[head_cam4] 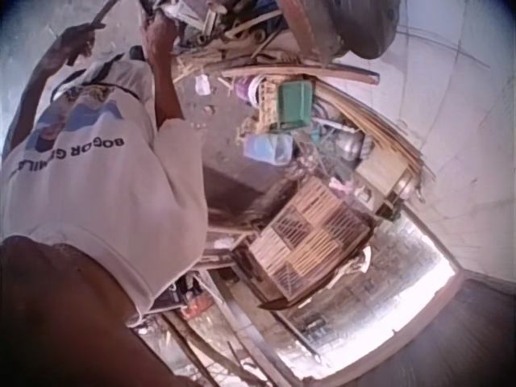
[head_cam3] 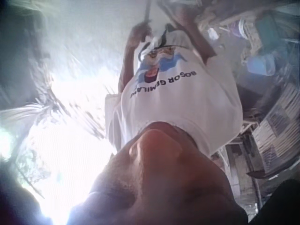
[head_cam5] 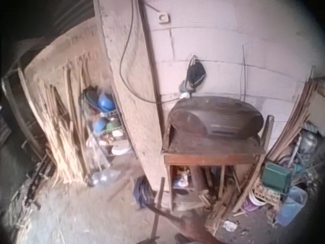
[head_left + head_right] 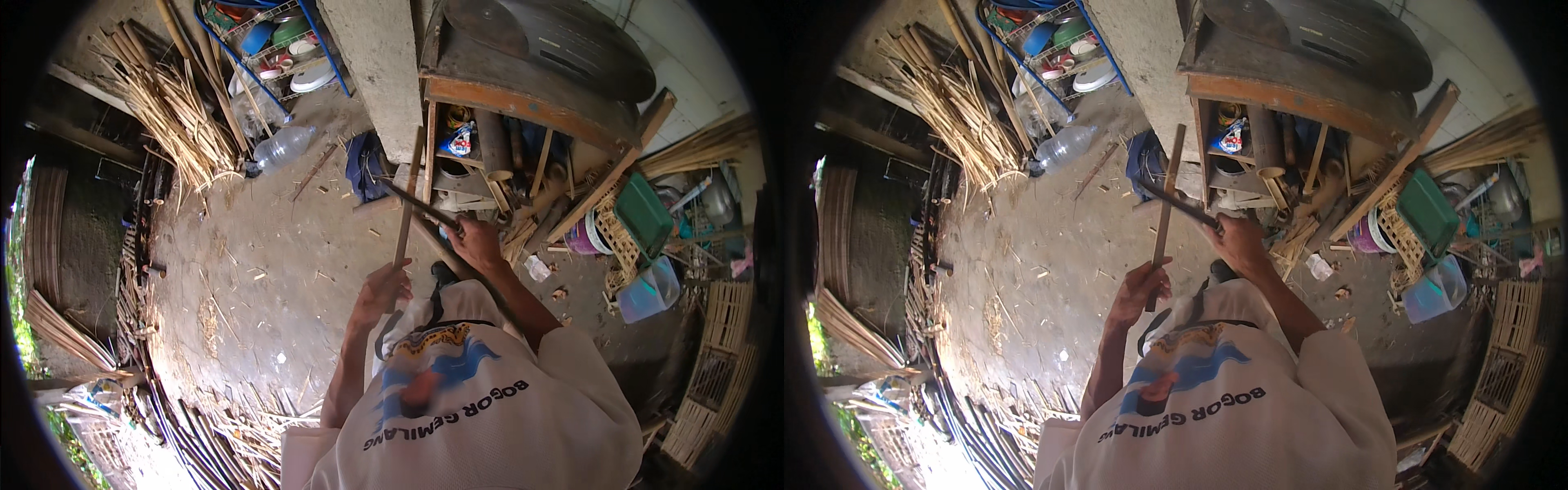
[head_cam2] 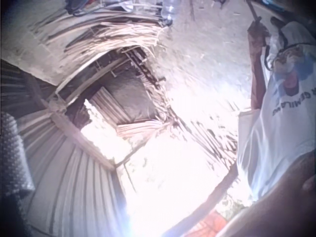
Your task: The person splits bamboo poles into thin strips using a machete and a wooden wedge. They repeatedly strike the wedge to drive it through the bamboo, then separate the resulting strips. The person also wipes a bamboo pole with a cloth and water.
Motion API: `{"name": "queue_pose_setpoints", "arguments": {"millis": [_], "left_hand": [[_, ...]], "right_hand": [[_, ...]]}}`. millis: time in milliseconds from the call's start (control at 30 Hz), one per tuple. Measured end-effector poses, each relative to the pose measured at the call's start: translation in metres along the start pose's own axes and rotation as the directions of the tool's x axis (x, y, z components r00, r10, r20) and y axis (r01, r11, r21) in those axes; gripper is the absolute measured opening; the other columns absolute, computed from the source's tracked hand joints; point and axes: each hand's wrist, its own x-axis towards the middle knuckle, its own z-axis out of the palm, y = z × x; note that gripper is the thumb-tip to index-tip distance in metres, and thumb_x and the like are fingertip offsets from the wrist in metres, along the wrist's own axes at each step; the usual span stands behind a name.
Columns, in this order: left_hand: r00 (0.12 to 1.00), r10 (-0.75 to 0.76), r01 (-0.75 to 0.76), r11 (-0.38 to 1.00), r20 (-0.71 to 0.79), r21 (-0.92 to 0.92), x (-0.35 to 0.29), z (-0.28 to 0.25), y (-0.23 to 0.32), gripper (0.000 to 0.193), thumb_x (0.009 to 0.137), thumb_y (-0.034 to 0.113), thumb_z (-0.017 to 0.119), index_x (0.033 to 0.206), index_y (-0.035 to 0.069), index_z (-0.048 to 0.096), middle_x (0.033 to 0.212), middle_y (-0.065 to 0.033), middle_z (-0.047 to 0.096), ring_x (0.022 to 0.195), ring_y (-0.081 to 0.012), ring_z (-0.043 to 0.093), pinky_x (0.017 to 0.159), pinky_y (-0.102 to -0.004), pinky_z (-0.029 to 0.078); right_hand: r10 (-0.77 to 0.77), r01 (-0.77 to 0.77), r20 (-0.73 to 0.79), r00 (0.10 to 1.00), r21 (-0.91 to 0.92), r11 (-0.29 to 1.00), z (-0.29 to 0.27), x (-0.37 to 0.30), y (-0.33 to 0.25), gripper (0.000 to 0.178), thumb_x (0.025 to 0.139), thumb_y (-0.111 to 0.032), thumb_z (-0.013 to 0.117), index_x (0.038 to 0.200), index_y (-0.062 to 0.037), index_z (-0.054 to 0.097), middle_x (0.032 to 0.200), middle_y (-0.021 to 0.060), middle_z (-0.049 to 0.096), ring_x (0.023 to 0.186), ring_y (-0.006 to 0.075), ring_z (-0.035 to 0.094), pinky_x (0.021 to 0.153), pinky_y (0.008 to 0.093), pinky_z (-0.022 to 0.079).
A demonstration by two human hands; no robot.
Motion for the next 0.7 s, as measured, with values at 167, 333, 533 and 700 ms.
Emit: {"name": "queue_pose_setpoints", "arguments": {"millis": [167,333,533,700], "left_hand": [[0.99,0.112,-0.084,0.96,-0.091,0.268,-0.033,-0.005,-0.002,0.026,0.1,0.019,0.056,0.116,0.0,0.063,0.073,-0.0012,0.057,0.058,-0.0095,0.052,0.05,-0.0288,0.042],[0.888,0.429,-0.262,0.766,-0.164,0.587,-0.079,-0.004,-0.032,0.022,0.097,0.018,0.058,0.09,-0.002,0.062,0.063,-0.0068,0.051,0.054,-0.0121,0.048,0.048,-0.0334,0.038],[0.933,0.324,-0.178,0.796,-0.159,0.579,-0.121,-0.012,-0.049,0.023,0.096,0.016,0.059,0.112,0.001,0.068,0.063,-0.0063,0.051,0.056,-0.0105,0.048,0.05,-0.0336,0.04],[0.97,0.216,-0.121,0.833,-0.115,0.54,-0.175,-0.041,-0.074,0.03,0.098,0.018,0.058,0.123,0.004,0.067,0.066,0.0012,0.052,0.056,-0.0067,0.046,0.049,-0.0304,0.039]], "right_hand": [[-0.082,0.08,0.138,0.987,0.019,0.997,0.015,-0.06,-0.066,0.026,0.083,-0.031,0.071,0.085,-0.0059,0.064,0.077,0.0145,0.067,0.077,0.0362,0.067,0.069,0.0484,0.053],[-0.076,0.091,0.165,0.983,-0.083,0.992,0.028,-0.111,-0.102,0.022,0.079,-0.03,0.074,0.085,-0.0094,0.068,0.075,0.0108,0.068,0.072,0.0332,0.068,0.065,0.0463,0.054],[0.091,-0.078,0.037,0.995,-0.264,0.961,0.059,-0.147,-0.082,0.022,0.079,-0.029,0.072,0.092,-0.0112,0.074,0.08,0.0134,0.071,0.074,0.038,0.069,0.07,0.0472,0.056],[0.405,-0.464,-0.262,0.876,-0.225,0.857,0.018,-0.127,0.023,0.028,0.082,-0.031,0.071,0.083,-0.0035,0.072,0.072,0.0181,0.068,0.073,0.039,0.069,0.064,0.0464,0.055]]}}
